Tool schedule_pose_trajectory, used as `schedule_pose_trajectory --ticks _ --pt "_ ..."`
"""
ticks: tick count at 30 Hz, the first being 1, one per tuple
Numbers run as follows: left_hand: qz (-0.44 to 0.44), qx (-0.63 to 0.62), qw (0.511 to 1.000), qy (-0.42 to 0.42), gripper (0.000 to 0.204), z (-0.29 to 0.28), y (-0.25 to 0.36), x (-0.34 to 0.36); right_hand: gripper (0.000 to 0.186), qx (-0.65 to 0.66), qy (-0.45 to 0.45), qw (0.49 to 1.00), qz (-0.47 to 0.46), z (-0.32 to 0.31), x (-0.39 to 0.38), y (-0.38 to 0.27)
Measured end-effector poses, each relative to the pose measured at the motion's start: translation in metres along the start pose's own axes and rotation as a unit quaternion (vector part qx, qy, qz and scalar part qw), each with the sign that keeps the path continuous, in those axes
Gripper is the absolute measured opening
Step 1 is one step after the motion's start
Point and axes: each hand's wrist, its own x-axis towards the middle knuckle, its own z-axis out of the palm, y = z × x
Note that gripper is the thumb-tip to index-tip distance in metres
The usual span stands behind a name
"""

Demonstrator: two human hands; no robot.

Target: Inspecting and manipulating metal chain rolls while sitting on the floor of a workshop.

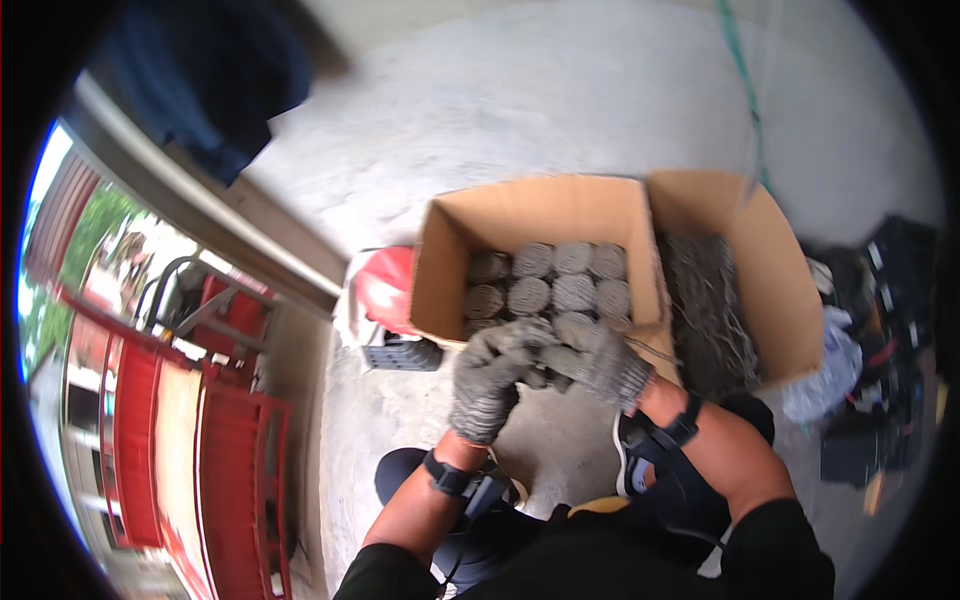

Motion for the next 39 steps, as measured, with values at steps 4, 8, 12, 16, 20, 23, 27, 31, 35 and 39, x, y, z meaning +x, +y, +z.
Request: schedule_pose_trajectory --ticks 4,8,12,16,20,23,27,31,35,39 --pt "-0.12 0.111 0.984 0.071 0.026 -0.007 0.01 -0.005 0.015 -0.134 0.027 0.989 -0.053 -0.012 -0.004 0.026" --pt "-0.025 0.363 0.931 -0.02 0.018 -0.018 0.004 -0.004 0.018 -0.254 0.0 0.967 -0.005 -0.007 -0.017 -0.002" --pt "-0.041 0.561 0.824 -0.064 0.023 -0.023 0.009 -0.004 0.023 -0.332 -0.013 0.942 0.042 -0.005 -0.018 -0.001" --pt "-0.009 0.526 0.849 -0.053 0.021 -0.027 0.009 -0.006 0.024 -0.338 -0.041 0.939 0.047 -0.015 -0.013 0.003" --pt "-0.054 0.466 0.882 -0.049 0.021 -0.025 0.009 -0.005 0.026 -0.353 -0.06 0.933 0.026 -0.012 -0.015 -0.013" --pt "-0.042 0.489 0.866 -0.096 0.022 -0.026 0.007 -0.006 0.025 -0.387 -0.068 0.916 -0.083 -0.016 -0.016 -0.004" --pt "-0.117 0.569 0.8 -0.148 0.025 -0.015 0.007 -0.01 0.025 -0.447 -0.107 0.887 -0.048 -0.021 -0.017 0.006" --pt "-0.037 0.538 0.827 -0.157 0.026 -0.02 -0.004 -0.007 0.024 -0.448 -0.11 0.887 -0.033 -0.023 -0.023 0.002" --pt "-0.012 0.386 0.919 -0.073 0.009 -0.044 -0.024 -0.011 0.027 -0.346 -0.098 0.933 -0.021 -0.026 -0.014 -0.006" --pt "-0.064 0.308 0.949 0.005 0.008 -0.03 0.015 -0.008 0.033 -0.406 -0.098 0.901 -0.112 -0.049 -0.013 0.005"
